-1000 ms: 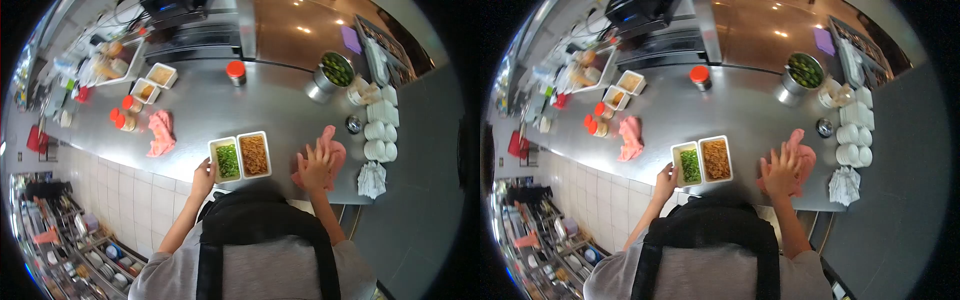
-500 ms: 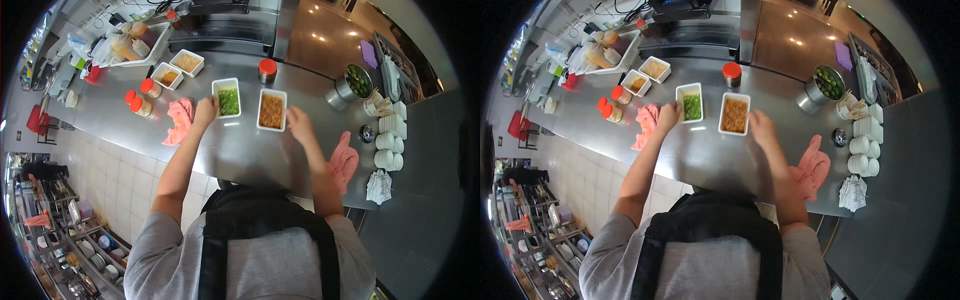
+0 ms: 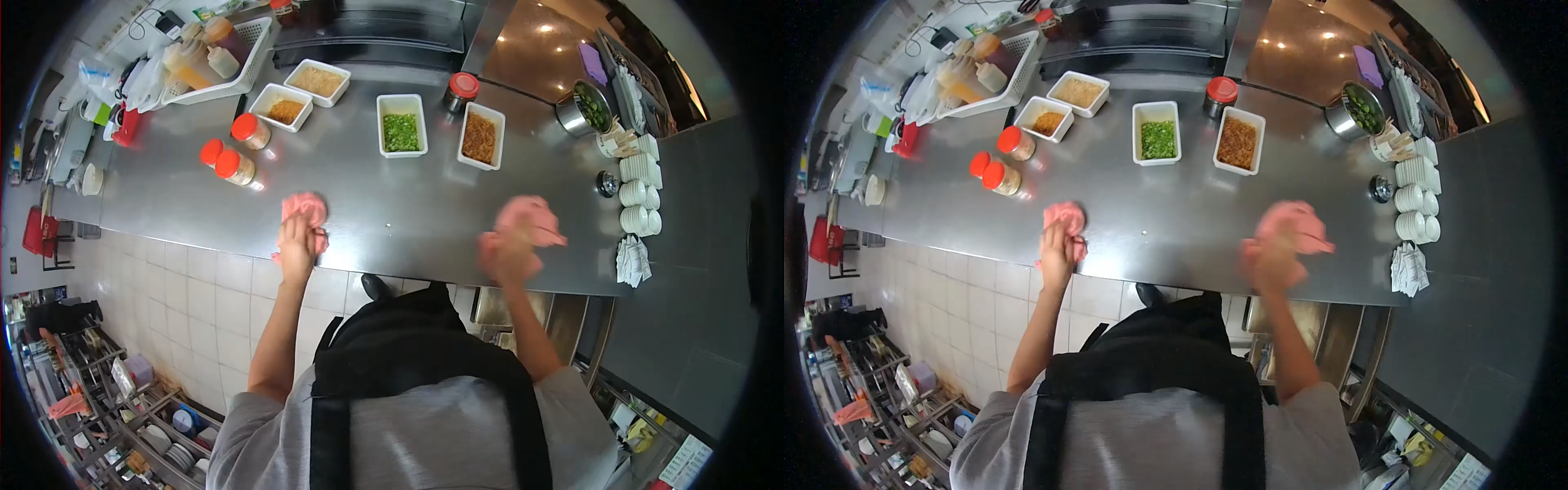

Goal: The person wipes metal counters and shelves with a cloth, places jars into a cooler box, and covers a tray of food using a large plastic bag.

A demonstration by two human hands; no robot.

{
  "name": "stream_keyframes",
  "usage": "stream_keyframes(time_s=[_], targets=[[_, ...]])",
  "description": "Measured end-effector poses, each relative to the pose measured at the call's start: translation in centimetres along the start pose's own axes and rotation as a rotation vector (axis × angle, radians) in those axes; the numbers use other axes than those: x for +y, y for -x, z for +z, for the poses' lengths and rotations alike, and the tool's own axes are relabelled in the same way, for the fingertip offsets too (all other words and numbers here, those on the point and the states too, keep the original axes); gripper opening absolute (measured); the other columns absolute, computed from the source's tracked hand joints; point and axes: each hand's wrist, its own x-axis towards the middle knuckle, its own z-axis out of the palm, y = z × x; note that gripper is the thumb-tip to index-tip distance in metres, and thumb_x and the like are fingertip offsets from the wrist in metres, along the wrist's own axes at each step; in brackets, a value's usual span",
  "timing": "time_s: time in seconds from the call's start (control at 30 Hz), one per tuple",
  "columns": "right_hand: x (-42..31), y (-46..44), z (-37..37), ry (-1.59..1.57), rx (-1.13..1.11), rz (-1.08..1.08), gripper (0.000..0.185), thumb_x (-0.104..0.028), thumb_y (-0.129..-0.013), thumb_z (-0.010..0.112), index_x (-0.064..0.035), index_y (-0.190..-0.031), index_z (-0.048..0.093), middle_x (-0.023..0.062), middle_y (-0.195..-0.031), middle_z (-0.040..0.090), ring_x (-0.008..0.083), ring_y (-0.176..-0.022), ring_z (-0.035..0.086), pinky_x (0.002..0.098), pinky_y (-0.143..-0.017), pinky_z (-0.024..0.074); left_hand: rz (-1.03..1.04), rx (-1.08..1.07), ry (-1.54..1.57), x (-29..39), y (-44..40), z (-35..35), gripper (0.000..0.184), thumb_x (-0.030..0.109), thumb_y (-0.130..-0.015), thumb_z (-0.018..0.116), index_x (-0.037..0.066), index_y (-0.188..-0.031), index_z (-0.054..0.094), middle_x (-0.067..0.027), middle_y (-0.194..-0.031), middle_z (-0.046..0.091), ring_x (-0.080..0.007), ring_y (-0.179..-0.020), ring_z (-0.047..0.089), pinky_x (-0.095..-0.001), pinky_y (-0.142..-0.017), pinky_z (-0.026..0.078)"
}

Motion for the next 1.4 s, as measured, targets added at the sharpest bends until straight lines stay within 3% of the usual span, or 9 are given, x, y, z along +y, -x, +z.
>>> stream_keyframes(time_s=[0.13, 0.27, 0.43, 0.73, 0.87, 1.13, 1.23, 1.33, 1.4], targets=[[-16.3, -5.7, 5.1, -0.477, -0.156, -0.114, 0.050, -0.022, -0.084, 0.057, 0.0039, -0.126, 0.049, 0.0261, -0.140, 0.041, 0.0424, -0.132, 0.035, 0.0533, -0.110, 0.0251, -0.412, 0.354, 0.507, -1.0, 3.6, -2.9, 0.031, 0.020, -0.095, 0.048, 0.000, -0.119, 0.053, -0.0176, -0.116, 0.060, -0.0298, -0.106, 0.057, -0.0389, -0.091, 0.044], [-29.1, -10.9, 8.3, -0.414, -0.358, -0.171, 0.066, -0.037, -0.089, 0.053, 0.0001, -0.141, 0.036, 0.0227, -0.144, 0.037, 0.0384, -0.137, 0.029, 0.0508, -0.113, 0.0206, -0.545, 0.636, 0.412, -2.8, 6.8, -7.8, 0.038, 0.028, -0.097, 0.048, -0.002, -0.120, 0.052, -0.0166, -0.110, 0.061, -0.0263, -0.100, 0.058, -0.0362, -0.090, 0.045], [-37.9, -11.1, 15.9, -0.638, -0.333, -0.559, 0.054, -0.034, -0.082, 0.061, -0.0082, -0.129, 0.053, 0.0128, -0.133, 0.049, 0.0333, -0.129, 0.039, 0.0468, -0.110, 0.0271, -0.501, 0.815, 0.417, -2.9, 8.4, -11.6, 0.042, 0.028, -0.097, 0.048, -0.005, -0.122, 0.050, -0.0181, -0.112, 0.060, -0.0254, -0.103, 0.058, -0.0356, -0.091, 0.044], [-25.9, -11.2, 8.8, -0.691, -0.401, -0.447, 0.032, -0.012, -0.073, 0.061, -0.0181, -0.105, 0.067, 0.0042, -0.109, 0.060, 0.0267, -0.109, 0.051, 0.0401, -0.096, 0.0416, -0.326, 0.643, 0.580, 2.4, -0.8, -8.4, 0.034, 0.026, -0.099, 0.046, -0.001, -0.119, 0.053, -0.0139, -0.106, 0.060, -0.0246, -0.097, 0.058, -0.0357, -0.086, 0.046], [-20.8, -14.2, 10.0, -0.592, -0.285, -0.264, 0.027, -0.014, -0.077, 0.062, -0.0148, -0.104, 0.066, 0.0101, -0.114, 0.059, 0.0326, -0.108, 0.052, 0.0445, -0.095, 0.0413, -0.031, 0.358, 0.008, 2.4, -3.5, -3.1, 0.073, 0.029, -0.086, 0.066, 0.006, -0.145, 0.030, -0.0264, -0.145, 0.029, -0.0516, -0.129, 0.031, -0.0513, -0.106, 0.033], [-24.5, -14.2, 4.9, -0.427, -0.080, -0.565, 0.026, -0.017, -0.083, 0.061, -0.0092, -0.108, 0.065, 0.0139, -0.117, 0.056, 0.0348, -0.112, 0.051, 0.0458, -0.095, 0.0381, -0.226, 0.551, 0.163, -1.3, 9.7, -7.8, 0.037, -0.003, -0.081, 0.050, 0.006, -0.116, 0.055, -0.0190, -0.138, 0.041, -0.0379, -0.120, 0.049, -0.0429, -0.096, 0.045], [-29.4, -11.6, 2.3, -0.897, -0.460, -0.577, 0.020, -0.014, -0.086, 0.059, -0.0057, -0.103, 0.066, 0.0140, -0.105, 0.060, 0.0324, -0.100, 0.058, 0.0413, -0.088, 0.0440, -0.500, 0.570, 0.153, -5.6, 20.1, -7.2, 0.035, -0.005, -0.077, 0.048, 0.005, -0.109, 0.058, -0.0186, -0.131, 0.046, -0.0380, -0.114, 0.052, -0.0421, -0.092, 0.047], [-34.6, -8.5, 1.5, -1.055, -1.280, -0.460, 0.015, -0.011, -0.088, 0.058, -0.0018, -0.096, 0.066, 0.0108, -0.089, 0.061, 0.0264, -0.080, 0.062, 0.0362, -0.077, 0.0481, -1.004, 0.514, 0.147, -10.5, 34.2, -1.4, 0.034, -0.004, -0.076, 0.049, 0.008, -0.106, 0.060, -0.0192, -0.125, 0.051, -0.0370, -0.106, 0.055, -0.0424, -0.088, 0.048], [-34.8, -1.5, 10.2, -1.044, -1.553, -0.419, 0.016, -0.012, -0.091, 0.057, 0.0001, -0.094, 0.067, 0.0092, -0.080, 0.062, 0.0194, -0.068, 0.062, 0.0319, -0.068, 0.0486, -1.353, 0.436, 0.202, -12.5, 45.5, 3.0, 0.024, 0.006, -0.074, 0.055, 0.003, -0.094, 0.066, -0.0241, -0.105, 0.062, -0.0405, -0.096, 0.059, -0.0453, -0.086, 0.048]])
